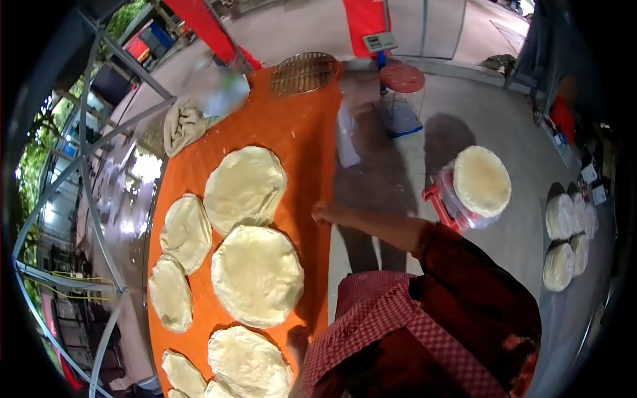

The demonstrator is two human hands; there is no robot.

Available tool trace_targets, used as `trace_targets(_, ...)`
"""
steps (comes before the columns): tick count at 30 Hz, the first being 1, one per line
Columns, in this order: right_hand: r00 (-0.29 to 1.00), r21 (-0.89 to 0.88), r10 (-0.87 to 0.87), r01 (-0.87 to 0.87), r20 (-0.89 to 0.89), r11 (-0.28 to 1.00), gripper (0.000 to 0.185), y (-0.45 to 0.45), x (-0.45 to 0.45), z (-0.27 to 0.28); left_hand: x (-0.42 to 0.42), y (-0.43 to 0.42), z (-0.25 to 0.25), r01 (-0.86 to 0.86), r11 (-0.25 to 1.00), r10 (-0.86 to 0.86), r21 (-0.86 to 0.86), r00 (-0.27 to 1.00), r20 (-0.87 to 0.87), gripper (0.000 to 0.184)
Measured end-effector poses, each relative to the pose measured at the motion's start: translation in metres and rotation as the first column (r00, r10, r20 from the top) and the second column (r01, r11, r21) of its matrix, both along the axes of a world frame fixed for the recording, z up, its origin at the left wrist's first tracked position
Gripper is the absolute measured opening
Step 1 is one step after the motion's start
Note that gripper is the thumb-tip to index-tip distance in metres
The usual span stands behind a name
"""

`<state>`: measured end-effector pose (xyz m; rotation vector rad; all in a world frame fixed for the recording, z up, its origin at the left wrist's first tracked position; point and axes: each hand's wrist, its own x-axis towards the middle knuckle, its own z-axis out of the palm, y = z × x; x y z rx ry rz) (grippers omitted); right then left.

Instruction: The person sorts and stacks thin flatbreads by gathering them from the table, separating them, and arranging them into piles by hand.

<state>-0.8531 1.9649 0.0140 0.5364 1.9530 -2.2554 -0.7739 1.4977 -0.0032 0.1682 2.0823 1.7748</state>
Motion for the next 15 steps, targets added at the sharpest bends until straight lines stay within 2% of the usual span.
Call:
trace_targets(1, 0.999, 0.109, -0.047, 0.048, -0.015, 0.993, 0.017, 0.016, -0.04, -0.007, -0.01, 0.012, -0.004, -0.119, 0.984, 0.111, 0.131, 0.991, 0.072, 0.016)
trace_targets(2, 0.995, 0.221, -0.091, 0.096, -0.035, 0.97, 0.02, 0.03, -0.079, -0.005, -0.016, 0.048, 0.032, -0.213, 0.958, 0.196, 0.191, 0.975, 0.101, 0.016)
trace_targets(3, 0.967, 0.453, -0.076, 0.182, -0.242, 0.873, 0.024, 0.049, -0.128, -0.034, -0.031, 0.053, 0.009, -0.213, 0.969, 0.216, 0.122, 0.976, -0.009, 0.017)
trace_targets(4, 0.956, 0.53, -0.092, 0.233, -0.278, 0.816, 0.027, 0.059, -0.162, -0.052, -0.042, 0.078, 0.017, -0.225, 0.967, 0.231, 0.124, 0.972, -0.039, 0.017)
trace_targets(5, 0.944, 0.601, -0.109, 0.285, -0.312, 0.747, 0.031, 0.069, -0.195, -0.068, -0.055, 0.1, 0.007, -0.267, 0.942, 0.274, 0.203, 0.962, -0.004, 0.018)
trace_targets(6, 0.958, 0.574, -0.217, 0.286, -0.188, 0.767, 0.034, 0.073, -0.223, -0.059, -0.074, 0.12, 0.002, -0.306, 0.909, 0.312, 0.284, 0.95, 0.025, 0.018)
trace_targets(7, 0.948, 0.565, -0.311, 0.292, -0.065, 0.772, 0.037, 0.09, -0.25, -0.045, -0.088, 0.145, -0.001, -0.303, 0.943, 0.322, 0.135, 0.934, -0.153, 0.017)
trace_targets(8, 0.962, 0.529, -0.271, 0.24, -0.019, 0.814, 0.037, 0.098, -0.26, -0.045, -0.101, 0.165, -0.002, -0.386, 0.913, 0.403, 0.129, 0.901, -0.158, 0.016)
trace_targets(10, 0.982, 0.439, -0.184, 0.146, 0.044, 0.886, 0.037, 0.106, -0.282, -0.04, -0.122, 0.213, 0.05, -0.425, 0.9, 0.43, 0.092, 0.902, -0.042, 0.015)
trace_targets(11, 0.941, 0.413, -0.335, 0.291, 0.038, 0.863, 0.037, 0.1, -0.293, -0.033, -0.132, 0.227, 0.054, -0.448, 0.886, 0.454, 0.116, 0.891, -0.026, 0.014)
trace_targets(12, 0.944, 0.249, -0.326, 0.305, 0.047, 0.919, 0.037, 0.096, -0.294, -0.013, -0.142, 0.241, 0.062, -0.481, 0.87, 0.483, 0.107, 0.876, 0.008, 0.014)
trace_targets(14, 0.978, 0.204, -0.161, 0.132, 0.134, 0.97, 0.038, 0.101, -0.295, 0.004, -0.157, 0.257, 0.069, -0.453, 0.887, 0.453, 0.091, 0.891, 0.015, 0.015)
trace_targets(15, 0.985, 0.181, -0.1, 0.074, 0.138, 0.981, 0.039, 0.107, -0.299, -0.005, -0.166, 0.266, 0.079, -0.434, 0.898, 0.436, 0.074, 0.9, -0.007, 0.015)
